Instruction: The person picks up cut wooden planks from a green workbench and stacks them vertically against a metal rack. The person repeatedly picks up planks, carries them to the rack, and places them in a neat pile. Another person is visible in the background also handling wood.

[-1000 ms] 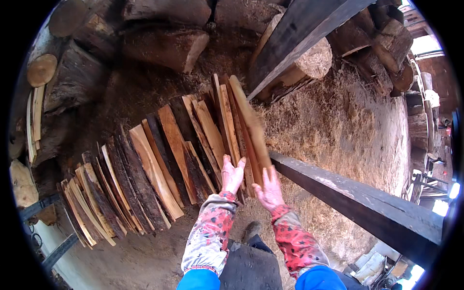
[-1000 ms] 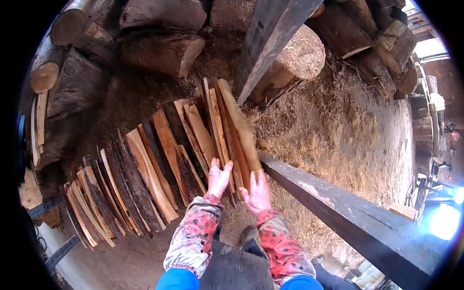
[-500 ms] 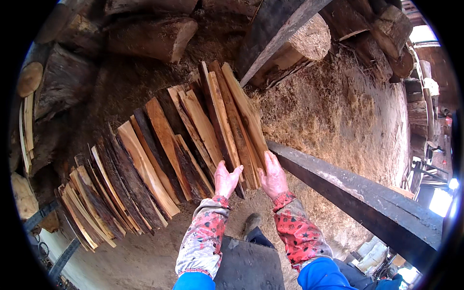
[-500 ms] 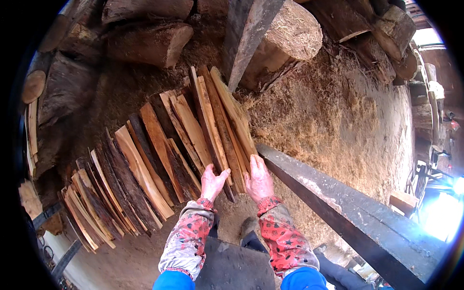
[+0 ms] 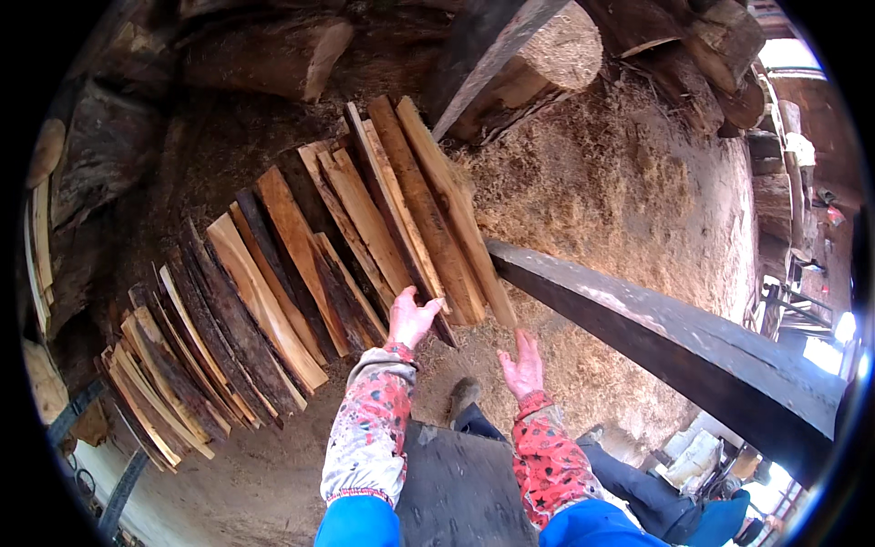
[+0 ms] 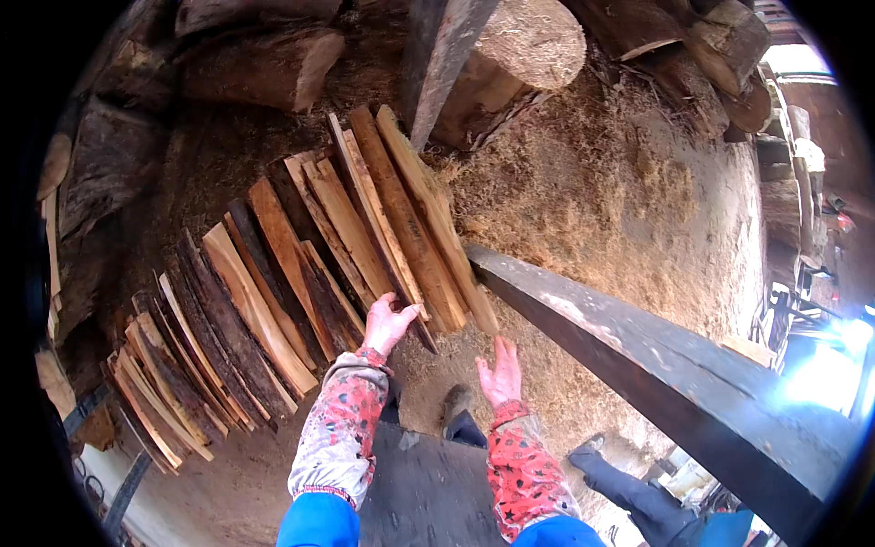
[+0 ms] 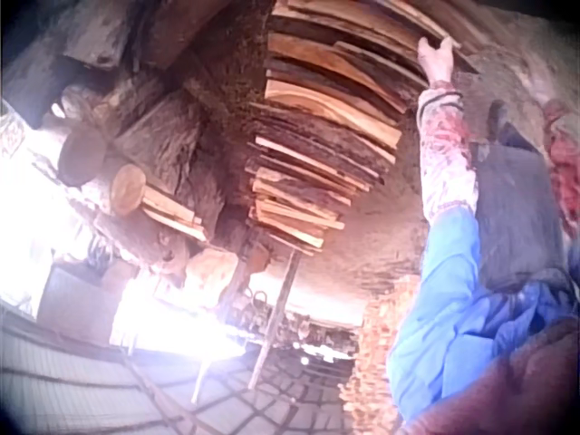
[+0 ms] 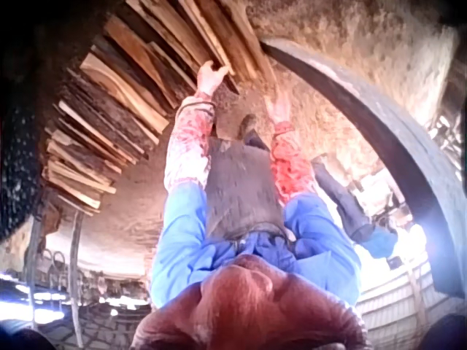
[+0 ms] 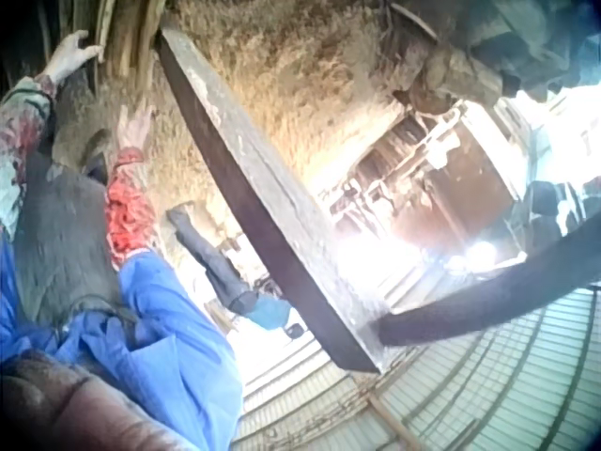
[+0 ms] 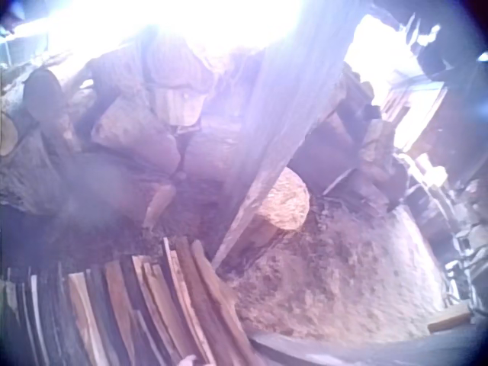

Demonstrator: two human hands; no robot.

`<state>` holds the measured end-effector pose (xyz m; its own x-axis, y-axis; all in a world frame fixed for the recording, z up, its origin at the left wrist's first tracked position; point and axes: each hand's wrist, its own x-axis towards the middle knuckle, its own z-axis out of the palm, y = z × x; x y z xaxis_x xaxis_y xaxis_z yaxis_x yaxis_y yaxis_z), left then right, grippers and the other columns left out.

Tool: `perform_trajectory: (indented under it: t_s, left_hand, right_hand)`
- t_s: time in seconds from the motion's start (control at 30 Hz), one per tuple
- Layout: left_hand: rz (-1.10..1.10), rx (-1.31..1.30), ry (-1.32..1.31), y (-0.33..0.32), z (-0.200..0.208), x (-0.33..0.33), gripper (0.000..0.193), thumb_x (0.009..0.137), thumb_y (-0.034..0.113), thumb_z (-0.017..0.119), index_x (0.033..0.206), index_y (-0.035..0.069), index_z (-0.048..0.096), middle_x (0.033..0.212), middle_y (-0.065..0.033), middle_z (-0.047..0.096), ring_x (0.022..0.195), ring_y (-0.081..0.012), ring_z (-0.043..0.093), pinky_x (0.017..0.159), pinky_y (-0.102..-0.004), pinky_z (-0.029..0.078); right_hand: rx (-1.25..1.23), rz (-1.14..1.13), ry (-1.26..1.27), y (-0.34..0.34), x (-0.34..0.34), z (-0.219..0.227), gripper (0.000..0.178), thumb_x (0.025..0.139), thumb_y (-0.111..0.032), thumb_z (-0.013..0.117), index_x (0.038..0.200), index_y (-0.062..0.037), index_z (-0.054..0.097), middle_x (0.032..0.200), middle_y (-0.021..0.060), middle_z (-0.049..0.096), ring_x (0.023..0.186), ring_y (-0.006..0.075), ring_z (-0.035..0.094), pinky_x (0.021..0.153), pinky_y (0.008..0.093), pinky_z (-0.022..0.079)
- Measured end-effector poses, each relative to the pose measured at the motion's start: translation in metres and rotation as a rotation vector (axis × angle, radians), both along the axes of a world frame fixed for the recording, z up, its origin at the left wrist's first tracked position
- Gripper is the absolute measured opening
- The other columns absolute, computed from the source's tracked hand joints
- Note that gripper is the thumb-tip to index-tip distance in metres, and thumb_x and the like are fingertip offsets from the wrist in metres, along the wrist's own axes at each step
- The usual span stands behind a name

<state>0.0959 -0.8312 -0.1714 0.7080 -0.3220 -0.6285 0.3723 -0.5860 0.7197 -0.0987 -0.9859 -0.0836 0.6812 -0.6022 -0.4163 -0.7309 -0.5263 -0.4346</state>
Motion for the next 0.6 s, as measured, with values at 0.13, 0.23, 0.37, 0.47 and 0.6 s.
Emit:
perform_trajectory:
  t_s: [0.13, 0.23, 0.37, 0.47, 0.6]
  left_hand:
    - [-0.008, -0.024, 0.203, 0.022, 0.022, -0.027, 0.071, 0.081, 0.025, 0.076, 0.132, -0.012, 0.045, 0.114, -0.0233, 0.064, 0.096, -0.0252, 0.066, 0.082, -0.0341, 0.055]
    - [-0.109, 0.021, 0.208, 0.043, 0.063, -0.057, 0.068, 0.077, 0.033, 0.079, 0.123, -0.01, 0.054, 0.098, -0.0199, 0.07, 0.093, -0.0263, 0.068, 0.082, -0.035, 0.054]
    - [-0.175, 0.088, 0.307, 0.086, 0.097, -0.095, 0.063, 0.077, 0.038, 0.077, 0.116, -0.008, 0.06, 0.101, -0.021, 0.07, 0.097, -0.0288, 0.068, 0.086, -0.0366, 0.054]
    - [-0.128, 0.085, 0.343, 0.125, 0.112, -0.115, 0.061, 0.077, 0.037, 0.077, 0.116, -0.007, 0.061, 0.102, -0.0215, 0.07, 0.099, -0.0287, 0.068, 0.087, -0.0365, 0.053]
    - [-0.14, 0.162, 0.314, 0.164, 0.146, -0.114, 0.059, 0.074, 0.037, 0.076, 0.112, -0.006, 0.063, 0.098, -0.0194, 0.071, 0.096, -0.0278, 0.069, 0.085, -0.0359, 0.054]
  right_hand:
    - [0.134, -0.12, 0.148, 0.018, -0.037, 0.005, 0.064, 0.082, -0.03, 0.069, 0.135, 0.0002, 0.048, 0.127, 0.0249, 0.056, 0.12, 0.0395, 0.053, 0.101, 0.0437, 0.044]
    - [0.263, -0.192, 0.284, 0.033, -0.062, 0.032, 0.064, 0.083, -0.033, 0.069, 0.134, 0.0008, 0.051, 0.119, 0.022, 0.064, 0.112, 0.032, 0.061, 0.096, 0.0377, 0.048]
    - [0.415, -0.318, 0.273, 0.065, -0.109, 0.041, 0.062, 0.084, -0.034, 0.07, 0.131, 0.0037, 0.054, 0.118, 0.0177, 0.067, 0.106, 0.0234, 0.066, 0.093, 0.0334, 0.051]
    - [0.518, -0.348, 0.347, 0.082, -0.095, 0.083, 0.061, 0.085, -0.03, 0.07, 0.132, 0.0039, 0.053, 0.119, 0.0168, 0.066, 0.106, 0.0221, 0.065, 0.092, 0.0325, 0.051]
    - [0.585, -0.379, 0.255, 0.11, -0.101, 0.098, 0.058, 0.087, -0.03, 0.069, 0.131, 0.0039, 0.054, 0.111, 0.0151, 0.069, 0.099, 0.0208, 0.067, 0.087, 0.0309, 0.052]
